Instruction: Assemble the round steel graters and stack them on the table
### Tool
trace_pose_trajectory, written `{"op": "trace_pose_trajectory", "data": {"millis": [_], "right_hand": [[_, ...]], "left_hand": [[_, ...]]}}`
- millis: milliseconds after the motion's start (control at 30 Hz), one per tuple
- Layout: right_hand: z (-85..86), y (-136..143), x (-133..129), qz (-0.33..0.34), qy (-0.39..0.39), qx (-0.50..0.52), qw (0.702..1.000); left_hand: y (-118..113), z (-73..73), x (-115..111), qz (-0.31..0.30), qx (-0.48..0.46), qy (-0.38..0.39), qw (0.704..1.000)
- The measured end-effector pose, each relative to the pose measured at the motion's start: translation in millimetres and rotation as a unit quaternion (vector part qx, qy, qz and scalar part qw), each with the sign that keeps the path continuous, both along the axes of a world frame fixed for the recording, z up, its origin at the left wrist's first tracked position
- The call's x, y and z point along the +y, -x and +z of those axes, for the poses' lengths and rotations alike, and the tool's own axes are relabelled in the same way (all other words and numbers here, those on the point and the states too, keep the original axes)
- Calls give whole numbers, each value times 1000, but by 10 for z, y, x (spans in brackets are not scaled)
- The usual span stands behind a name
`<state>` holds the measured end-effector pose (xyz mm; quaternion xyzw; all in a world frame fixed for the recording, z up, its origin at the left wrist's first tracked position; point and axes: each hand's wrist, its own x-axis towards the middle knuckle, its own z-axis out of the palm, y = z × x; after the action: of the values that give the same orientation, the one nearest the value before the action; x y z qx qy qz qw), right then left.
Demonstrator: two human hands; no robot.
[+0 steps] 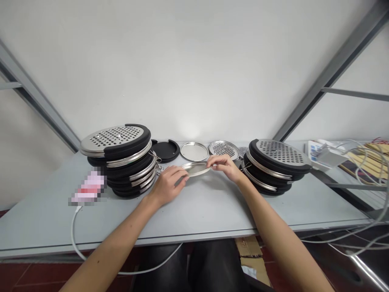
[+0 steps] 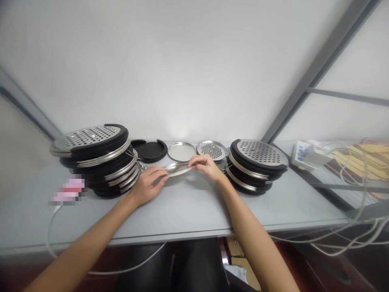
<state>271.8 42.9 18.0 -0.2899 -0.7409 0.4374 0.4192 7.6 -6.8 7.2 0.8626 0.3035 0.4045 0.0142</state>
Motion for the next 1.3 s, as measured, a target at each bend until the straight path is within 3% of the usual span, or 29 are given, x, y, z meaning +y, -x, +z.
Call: {"op": "trace_pose_trajectory", "data": {"millis": [67,133,233,333,467,600,833,933,1100,1300], "right_hand": [[-31,18,27,-43,-15,-1,999],[-82,45,67,-166,-46,2,985],[-197,62,145,-406,-103,-48,907],[-325,43,221,-520,-110,-163,831],[-445,44,277,-523,-36,-336,783],[-499,68,318,-473,-25,-423,772],[-562,33,430,-423,-82,-392,813],[-548,16,437,-443,-106,-348,819],[-522,9,400,-560,-39,-294,774],[-521,-6,400,-526,9,-273,806]], "left_hand": [[-3,-8,4,-9,8,13,1000],[-9,-17,4,-16,12,20,1000],[-17,-30,2,-21,22,31,999],[-24,-35,-5,-22,36,41,998],[-31,-32,-12,-35,33,32,998],[-34,-25,-11,-41,32,31,998],[-38,-25,-10,-44,35,27,998],[-40,-27,-10,-43,38,26,998],[-43,-30,-7,-42,44,26,998],[-45,-26,-13,-47,43,31,998]]}}
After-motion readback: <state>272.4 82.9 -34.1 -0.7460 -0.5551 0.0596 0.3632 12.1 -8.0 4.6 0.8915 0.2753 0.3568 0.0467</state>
